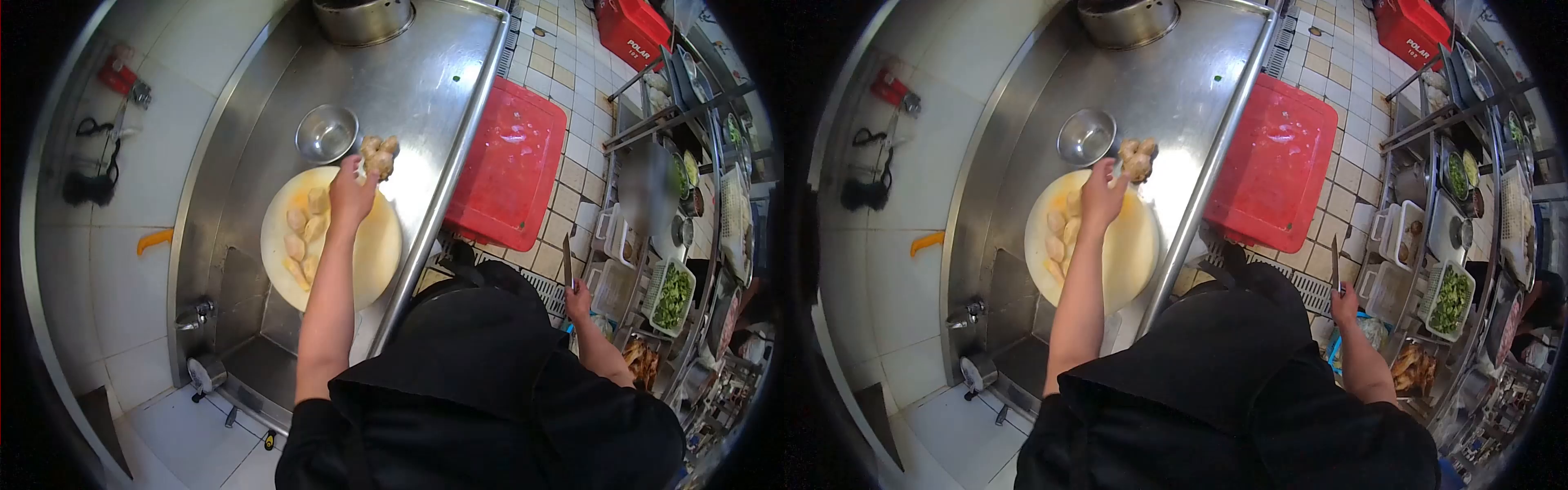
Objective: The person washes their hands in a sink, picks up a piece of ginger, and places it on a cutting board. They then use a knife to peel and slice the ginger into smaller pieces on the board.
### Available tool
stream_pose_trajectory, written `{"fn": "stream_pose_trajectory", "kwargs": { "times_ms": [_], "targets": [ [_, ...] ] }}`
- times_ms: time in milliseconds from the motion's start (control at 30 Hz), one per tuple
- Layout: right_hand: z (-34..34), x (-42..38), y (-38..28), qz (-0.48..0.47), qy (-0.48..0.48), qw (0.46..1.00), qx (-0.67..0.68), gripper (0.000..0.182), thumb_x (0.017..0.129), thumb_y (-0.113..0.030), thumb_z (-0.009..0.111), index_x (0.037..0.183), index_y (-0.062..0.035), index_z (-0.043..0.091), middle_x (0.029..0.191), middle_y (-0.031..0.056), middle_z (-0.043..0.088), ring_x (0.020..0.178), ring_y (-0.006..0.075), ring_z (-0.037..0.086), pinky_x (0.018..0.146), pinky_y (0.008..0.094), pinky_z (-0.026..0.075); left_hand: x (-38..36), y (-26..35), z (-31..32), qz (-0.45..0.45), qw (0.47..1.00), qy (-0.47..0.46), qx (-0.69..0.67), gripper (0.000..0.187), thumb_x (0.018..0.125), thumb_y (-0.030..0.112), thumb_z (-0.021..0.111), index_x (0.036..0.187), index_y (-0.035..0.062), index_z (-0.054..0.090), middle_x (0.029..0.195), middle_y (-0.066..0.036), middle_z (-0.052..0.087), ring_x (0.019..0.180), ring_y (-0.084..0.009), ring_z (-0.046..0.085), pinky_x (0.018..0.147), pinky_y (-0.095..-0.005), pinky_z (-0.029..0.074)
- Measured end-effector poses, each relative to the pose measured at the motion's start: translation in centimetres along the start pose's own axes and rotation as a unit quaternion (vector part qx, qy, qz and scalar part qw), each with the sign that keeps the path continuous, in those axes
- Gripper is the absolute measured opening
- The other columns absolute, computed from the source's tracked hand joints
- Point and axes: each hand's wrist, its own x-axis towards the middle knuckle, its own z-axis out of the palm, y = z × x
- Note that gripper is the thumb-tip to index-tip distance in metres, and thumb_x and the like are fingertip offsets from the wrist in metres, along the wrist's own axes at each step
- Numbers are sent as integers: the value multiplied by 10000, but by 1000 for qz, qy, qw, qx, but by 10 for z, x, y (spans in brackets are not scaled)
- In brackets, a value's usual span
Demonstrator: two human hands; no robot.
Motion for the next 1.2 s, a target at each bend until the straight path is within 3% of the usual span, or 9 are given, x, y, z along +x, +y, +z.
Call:
{"fn": "stream_pose_trajectory", "kwargs": {
  "times_ms": [133, 300, 433, 467, 500, 700, 967, 1067, 1200],
  "targets": [
    [-18, 35, -53, 83, -23, 993, 82, 334, 916, -192, 693, 1209, -46, 629, 827, 168, 715, 775, 291, 710, 726, 433, 530, 63, 20, 55, -109, 958, -108, 240, 843, 824, 400, 803, 1487, 75, 397, 1315, -257, 631, 1235, -398, 615, 1039, -480, 492],
    [-18, 65, -37, 45, -33, 993, 108, 342, 924, -180, 692, 1234, -57, 617, 757, 125, 689, 706, 245, 679, 680, 413, 517, 79, -1, 70, -171, 946, -77, 264, 969, 802, 332, 812, 1560, 74, 265, 1321, -302, 578, 1139, -471, 635, 1024, -470, 505],
    [-14, 76, -28, 56, -83, 988, 121, 317, 934, -157, 683, 1229, -64, 615, 743, 101, 664, 672, 202, 641, 640, 387, 493, 68, 2, 53, -126, 983, -13, 136, 823, 820, 284, 790, 1493, 31, 388, 1214, -271, 664, 1108, -354, 680, 974, -429, 532],
    [-9, 82, -21, 65, -99, 984, 131, 304, 937, -150, 680, 1222, -67, 615, 736, 89, 652, 664, 186, 628, 627, 377, 484, 63, 2, 48, -197, 973, -52, -107, 779, 837, 274, 769, 1475, 14, 404, 1234, -248, 664, 1102, -332, 683, 968, -411, 540],
    [-7, 85, -23, 58, -106, 984, 131, 304, 937, -150, 680, 1222, -67, 615, 736, 89, 652, 664, 186, 628, 627, 377, 484, 56, 2, 43, -251, 901, -84, -345, 736, 854, 265, 747, 1457, -3, 420, 1255, -225, 663, 1096, -310, 685, 962, -394, 548],
    [7, 120, -51, -43, -104, 984, 140, 253, 997, -125, 627, 1236, -68, 569, 649, -8, 542, 481, 99, 513, 428, 295, 397, -39, 33, -3, -101, 739, -174, -643, 732, 884, 325, 705, 1467, -1, 407, 1331, -218, 598, 1126, -286, 659, 1015, -405, 539],
    [-19, 144, -219, -117, -243, 933, 237, 300, 1028, -130, 596, 1311, -34, 568, 691, -16, 541, 533, 68, 500, 486, 247, 404, -154, 20, -52, -147, 831, 82, -530, 732, 790, 83, 807, 1418, 51, 432, 1343, -170, 594, 1234, -294, 622, 1036, -426, 519],
    [-8, 131, -262, -199, -273, 900, 274, 312, 1046, -136, 573, 1340, -36, 560, 786, -2, 579, 593, 47, 516, 498, 234, 412, -183, -13, -49, -87, 959, 179, -201, 484, 740, 2, 786, 1109, 67, 480, 1351, -158, 612, 1204, -274, 628, 1010, -386, 505],
    [-7, 74, -331, -334, -280, 849, 299, 282, 1047, -128, 554, 1318, -47, 555, 899, 35, 637, 697, 64, 585, 556, 242, 463, -194, -17, -51, -57, 991, 122, 8, 487, 679, -11, 746, 1120, 57, 550, 1432, -175, 573, 1308, -359, 542, 1088, -404, 460]
  ]
}}
